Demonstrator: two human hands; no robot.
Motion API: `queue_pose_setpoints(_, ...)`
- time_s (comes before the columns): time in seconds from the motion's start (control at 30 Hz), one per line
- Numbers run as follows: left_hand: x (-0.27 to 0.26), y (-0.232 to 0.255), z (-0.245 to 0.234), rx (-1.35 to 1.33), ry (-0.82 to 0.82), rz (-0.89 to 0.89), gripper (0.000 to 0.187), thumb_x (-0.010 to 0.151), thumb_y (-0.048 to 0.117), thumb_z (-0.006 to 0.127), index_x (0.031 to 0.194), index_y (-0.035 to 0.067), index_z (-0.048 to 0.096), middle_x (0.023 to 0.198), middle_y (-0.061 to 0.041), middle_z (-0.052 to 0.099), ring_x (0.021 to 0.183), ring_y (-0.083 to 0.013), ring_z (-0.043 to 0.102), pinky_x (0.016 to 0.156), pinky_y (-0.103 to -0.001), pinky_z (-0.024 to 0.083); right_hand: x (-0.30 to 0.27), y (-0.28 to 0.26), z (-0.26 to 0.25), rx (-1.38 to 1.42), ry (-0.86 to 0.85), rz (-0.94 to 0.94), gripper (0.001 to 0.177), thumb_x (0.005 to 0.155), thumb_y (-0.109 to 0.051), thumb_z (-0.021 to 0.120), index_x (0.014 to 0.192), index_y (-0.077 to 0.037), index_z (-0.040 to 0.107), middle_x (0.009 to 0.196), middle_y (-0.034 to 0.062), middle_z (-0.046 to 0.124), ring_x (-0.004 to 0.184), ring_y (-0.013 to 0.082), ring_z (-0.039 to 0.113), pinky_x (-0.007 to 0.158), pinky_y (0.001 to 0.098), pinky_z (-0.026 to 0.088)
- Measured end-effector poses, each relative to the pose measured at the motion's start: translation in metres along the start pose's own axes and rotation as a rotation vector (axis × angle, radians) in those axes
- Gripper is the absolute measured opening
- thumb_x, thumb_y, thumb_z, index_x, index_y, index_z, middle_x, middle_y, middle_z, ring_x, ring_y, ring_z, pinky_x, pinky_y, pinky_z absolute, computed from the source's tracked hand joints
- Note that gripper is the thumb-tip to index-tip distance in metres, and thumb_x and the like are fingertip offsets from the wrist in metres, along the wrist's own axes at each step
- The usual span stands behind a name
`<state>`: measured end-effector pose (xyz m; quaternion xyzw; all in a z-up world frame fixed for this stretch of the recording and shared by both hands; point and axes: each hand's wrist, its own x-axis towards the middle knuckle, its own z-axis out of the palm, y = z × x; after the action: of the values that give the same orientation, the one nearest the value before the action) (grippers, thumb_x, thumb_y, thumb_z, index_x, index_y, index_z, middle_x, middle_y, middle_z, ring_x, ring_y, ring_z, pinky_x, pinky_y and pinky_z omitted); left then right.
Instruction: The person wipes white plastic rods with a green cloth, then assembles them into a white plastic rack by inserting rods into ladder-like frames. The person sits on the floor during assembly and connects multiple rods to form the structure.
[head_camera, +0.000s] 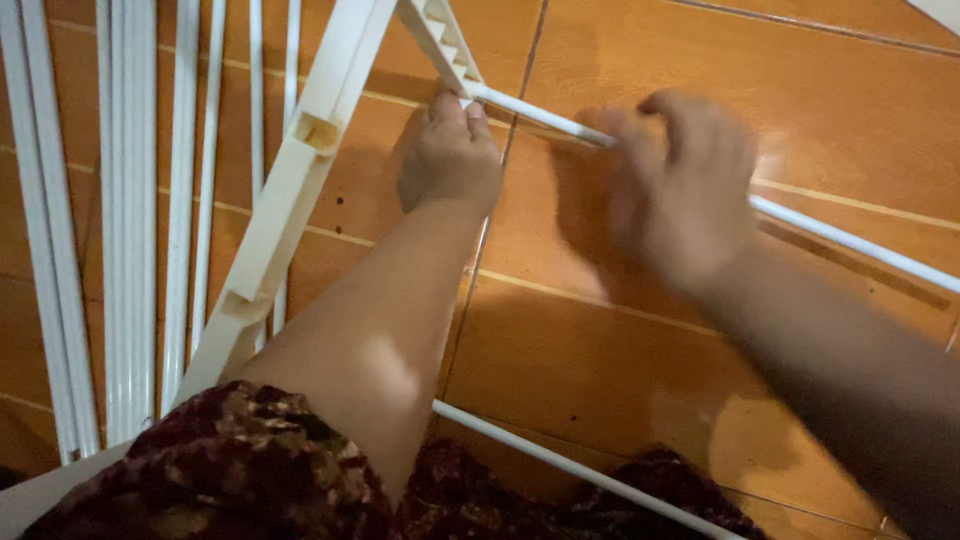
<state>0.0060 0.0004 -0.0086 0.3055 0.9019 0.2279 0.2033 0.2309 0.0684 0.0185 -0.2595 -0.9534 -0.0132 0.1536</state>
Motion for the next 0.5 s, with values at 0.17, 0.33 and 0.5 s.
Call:
queue_pose_setpoints(0.17, 0.003, -0.003, 0.003, 0.037, -0.048, -0.041, 0.038, 0.104, 0.044, 0.038, 0.131, 0.021, 0.053, 0.132, -0.007, 0.063, 0.113, -0.0365, 0.065, 0.093, -0.054, 0.051, -0.075, -0.056, -0.017, 0.109, -0.470, 0.122, 0.101, 0.067, -0.040, 0.082, 0.152, -0.009, 0.038, 0.155, 0.0245, 0.033, 0.135, 0.0534, 0.037, 0.107, 0.0595, 0.039)
queue_pose_setpoints(0.33, 0.009, -0.008, 0.010, 0.026, -0.001, 0.008, 0.037, 0.105, 0.042, 0.046, 0.135, 0.021, 0.053, 0.137, -0.009, 0.060, 0.126, -0.0338, 0.057, 0.101, -0.052, 0.047, -0.078, -0.056, -0.010, 0.098, -0.881, 0.335, 0.100, 0.082, -0.047, 0.077, 0.161, -0.017, 0.024, 0.166, 0.0159, 0.016, 0.141, 0.0597, 0.025, 0.112, 0.0598, 0.035)
queue_pose_setpoints(0.5, -0.001, -0.005, -0.005, -0.058, 0.154, 0.101, 0.060, 0.102, 0.030, 0.051, 0.156, 0.017, 0.027, 0.153, -0.004, 0.048, 0.139, -0.0300, 0.038, 0.114, -0.049, 0.031, -0.077, -0.053, -0.008, 0.141, -0.905, 0.338, 0.094, 0.088, -0.046, 0.071, 0.161, -0.017, 0.019, 0.167, 0.0167, 0.010, 0.143, 0.0614, 0.017, 0.115, 0.0627, 0.030)
